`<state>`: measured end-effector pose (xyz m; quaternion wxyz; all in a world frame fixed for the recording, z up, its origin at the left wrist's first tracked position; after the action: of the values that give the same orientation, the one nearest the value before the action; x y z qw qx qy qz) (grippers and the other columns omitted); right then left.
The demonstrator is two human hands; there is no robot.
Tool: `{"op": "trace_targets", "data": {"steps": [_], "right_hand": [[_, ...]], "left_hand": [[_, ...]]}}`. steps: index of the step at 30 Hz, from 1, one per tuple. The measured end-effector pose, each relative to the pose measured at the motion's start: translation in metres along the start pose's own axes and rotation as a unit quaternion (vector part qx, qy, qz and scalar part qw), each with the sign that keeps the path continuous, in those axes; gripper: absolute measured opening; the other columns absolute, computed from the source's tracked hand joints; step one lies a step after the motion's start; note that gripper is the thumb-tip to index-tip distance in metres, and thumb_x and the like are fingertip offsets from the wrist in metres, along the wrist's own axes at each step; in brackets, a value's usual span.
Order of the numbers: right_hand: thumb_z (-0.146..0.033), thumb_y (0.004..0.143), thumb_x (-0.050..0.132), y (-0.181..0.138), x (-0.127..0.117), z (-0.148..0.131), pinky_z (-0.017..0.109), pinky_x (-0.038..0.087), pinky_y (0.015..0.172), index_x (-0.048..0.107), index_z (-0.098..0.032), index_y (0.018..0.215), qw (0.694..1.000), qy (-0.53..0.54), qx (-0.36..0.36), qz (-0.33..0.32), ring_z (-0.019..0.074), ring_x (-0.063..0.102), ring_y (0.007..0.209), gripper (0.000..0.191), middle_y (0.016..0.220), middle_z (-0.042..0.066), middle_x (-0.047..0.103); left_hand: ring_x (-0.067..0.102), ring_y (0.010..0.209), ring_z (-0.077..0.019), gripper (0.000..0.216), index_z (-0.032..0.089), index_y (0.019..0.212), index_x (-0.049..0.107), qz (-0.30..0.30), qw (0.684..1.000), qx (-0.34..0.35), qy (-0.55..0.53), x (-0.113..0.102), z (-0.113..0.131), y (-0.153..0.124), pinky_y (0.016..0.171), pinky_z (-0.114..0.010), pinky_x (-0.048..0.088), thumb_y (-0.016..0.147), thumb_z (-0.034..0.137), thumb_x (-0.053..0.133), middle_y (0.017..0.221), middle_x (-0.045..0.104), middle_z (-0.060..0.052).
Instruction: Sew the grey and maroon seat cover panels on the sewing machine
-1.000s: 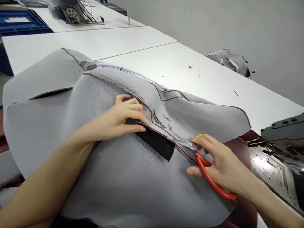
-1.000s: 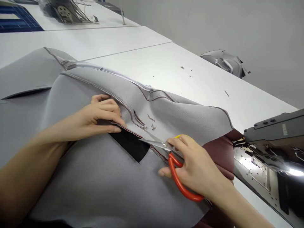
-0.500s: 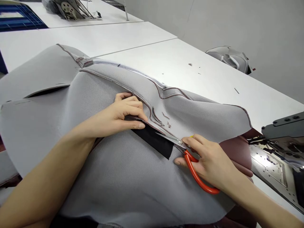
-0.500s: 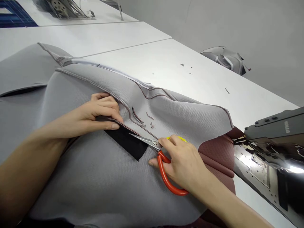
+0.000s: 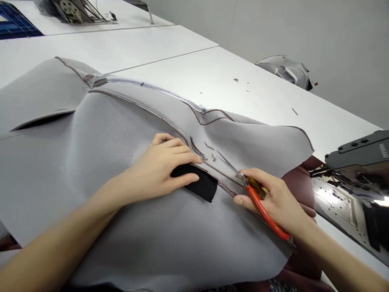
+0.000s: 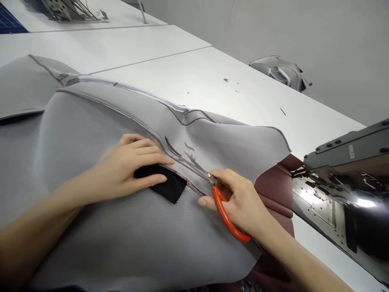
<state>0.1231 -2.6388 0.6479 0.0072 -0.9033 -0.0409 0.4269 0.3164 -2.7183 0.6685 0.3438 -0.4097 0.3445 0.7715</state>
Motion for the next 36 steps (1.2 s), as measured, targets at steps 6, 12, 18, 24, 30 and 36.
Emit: {"op": "trace_targets", "data": {"steps": [6,12,18,24,30,36], "right_hand": [[-0.050,0.079,0.077,-0.011,0.013,-0.001,0.035,0.049,0.078,0.064,-0.025,0.117,0.995,-0.057,0.000,-0.078,0.0208,0.060,0.090,0.048,0.101,0.004,0.062],[-0.047,0.080,0.077,-0.008,0.015,-0.006,0.034,0.048,0.073,0.065,-0.024,0.116,0.993,-0.059,0.007,-0.103,0.0196,0.060,0.083,0.044,0.098,0.004,0.062],[-0.051,0.084,0.071,-0.004,0.020,-0.010,0.036,0.048,0.069,0.065,-0.022,0.112,0.989,-0.094,0.005,-0.110,0.0219,0.058,0.081,0.041,0.095,0.006,0.060],[-0.053,0.084,0.071,-0.007,0.022,-0.009,0.035,0.048,0.070,0.063,-0.023,0.111,0.988,-0.087,0.007,-0.126,0.0213,0.058,0.082,0.041,0.097,0.006,0.058],[-0.050,0.087,0.066,-0.004,0.029,-0.012,0.040,0.049,0.073,0.062,-0.023,0.113,0.983,-0.117,0.008,-0.139,0.0227,0.055,0.082,0.038,0.098,0.007,0.056],[-0.049,0.091,0.064,-0.006,0.034,-0.011,0.033,0.044,0.066,0.063,-0.020,0.101,0.987,-0.128,-0.028,-0.093,0.0198,0.055,0.074,0.031,0.086,0.004,0.057]], "left_hand": [[0.055,0.090,-0.0168,0.025,0.028,0.092,0.073,-0.048,0.993,-0.054,-0.093,0.012,-0.013,0.006,0.094,-0.038,0.022,0.095,0.049,0.058,0.090,0.071,0.003],[0.054,0.089,-0.0161,0.023,0.027,0.091,0.072,-0.060,0.987,-0.057,-0.138,0.011,-0.014,0.007,0.096,-0.037,0.019,0.095,0.046,0.059,0.086,0.067,0.004],[0.054,0.088,-0.0158,0.022,0.027,0.093,0.072,-0.058,0.987,-0.051,-0.140,0.012,-0.015,0.007,0.096,-0.037,0.019,0.096,0.045,0.059,0.086,0.066,0.005],[0.054,0.088,-0.0158,0.023,0.027,0.091,0.072,-0.058,0.988,-0.046,-0.137,0.010,-0.014,0.008,0.095,-0.037,0.020,0.095,0.045,0.058,0.085,0.067,0.004],[0.054,0.088,-0.0163,0.023,0.027,0.091,0.072,-0.066,0.987,-0.046,-0.139,0.012,-0.013,0.008,0.095,-0.037,0.020,0.095,0.045,0.058,0.085,0.067,0.004],[0.053,0.088,-0.0168,0.023,0.027,0.089,0.071,-0.070,0.987,-0.048,-0.139,0.013,-0.015,0.009,0.096,-0.037,0.021,0.095,0.044,0.058,0.083,0.066,0.003]]}}
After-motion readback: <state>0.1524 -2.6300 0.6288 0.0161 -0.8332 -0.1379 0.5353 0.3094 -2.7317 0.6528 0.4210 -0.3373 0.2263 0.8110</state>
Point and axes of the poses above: each hand's wrist, its own y-axis towards the middle knuckle, its own x-axis out of the palm, z = x × y, the point moved 9 cm from there along y, towards the middle knuckle
